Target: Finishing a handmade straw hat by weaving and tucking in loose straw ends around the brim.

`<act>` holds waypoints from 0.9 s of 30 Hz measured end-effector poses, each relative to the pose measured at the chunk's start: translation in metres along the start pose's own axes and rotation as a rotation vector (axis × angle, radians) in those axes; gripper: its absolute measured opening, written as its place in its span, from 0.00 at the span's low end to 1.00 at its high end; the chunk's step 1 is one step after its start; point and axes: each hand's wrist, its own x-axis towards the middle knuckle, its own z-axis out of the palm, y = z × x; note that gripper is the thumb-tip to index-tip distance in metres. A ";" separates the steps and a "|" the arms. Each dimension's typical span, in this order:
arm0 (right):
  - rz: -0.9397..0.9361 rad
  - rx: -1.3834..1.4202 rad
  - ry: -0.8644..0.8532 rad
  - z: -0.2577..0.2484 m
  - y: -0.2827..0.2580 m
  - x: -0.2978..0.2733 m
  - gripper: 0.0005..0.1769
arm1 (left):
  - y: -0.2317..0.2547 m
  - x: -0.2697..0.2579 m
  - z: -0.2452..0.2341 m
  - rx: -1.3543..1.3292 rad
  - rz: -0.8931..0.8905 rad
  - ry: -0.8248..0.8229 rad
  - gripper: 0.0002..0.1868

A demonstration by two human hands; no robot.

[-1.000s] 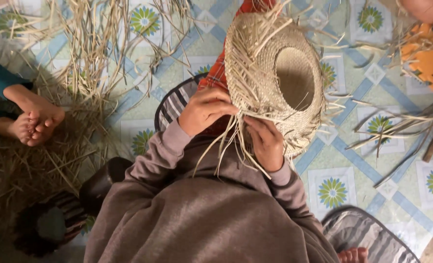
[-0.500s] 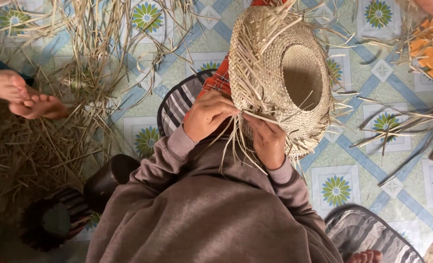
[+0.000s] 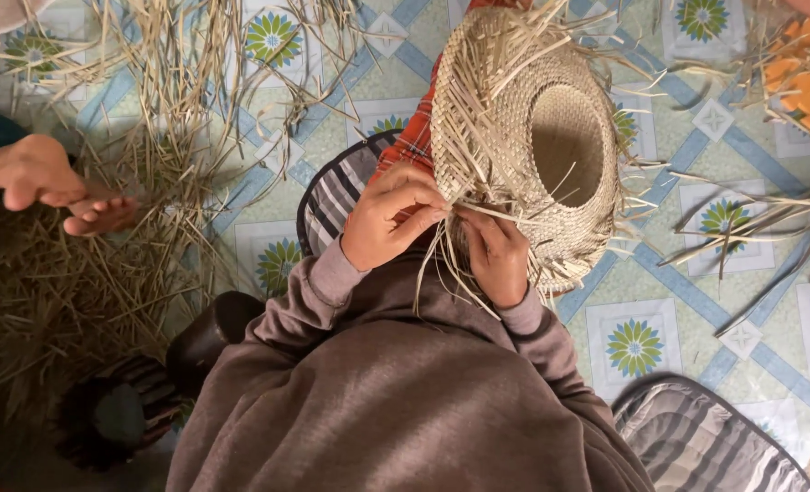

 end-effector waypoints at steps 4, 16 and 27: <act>0.018 -0.047 -0.009 0.001 0.007 -0.005 0.12 | 0.022 0.010 -0.001 -0.032 0.007 -0.009 0.02; 0.040 0.063 -0.010 -0.001 -0.004 0.005 0.14 | 0.042 0.017 -0.009 -0.235 -0.075 -0.106 0.03; -0.002 0.158 -0.001 -0.002 0.014 -0.007 0.14 | 0.016 -0.009 -0.007 -0.122 -0.531 -0.102 0.04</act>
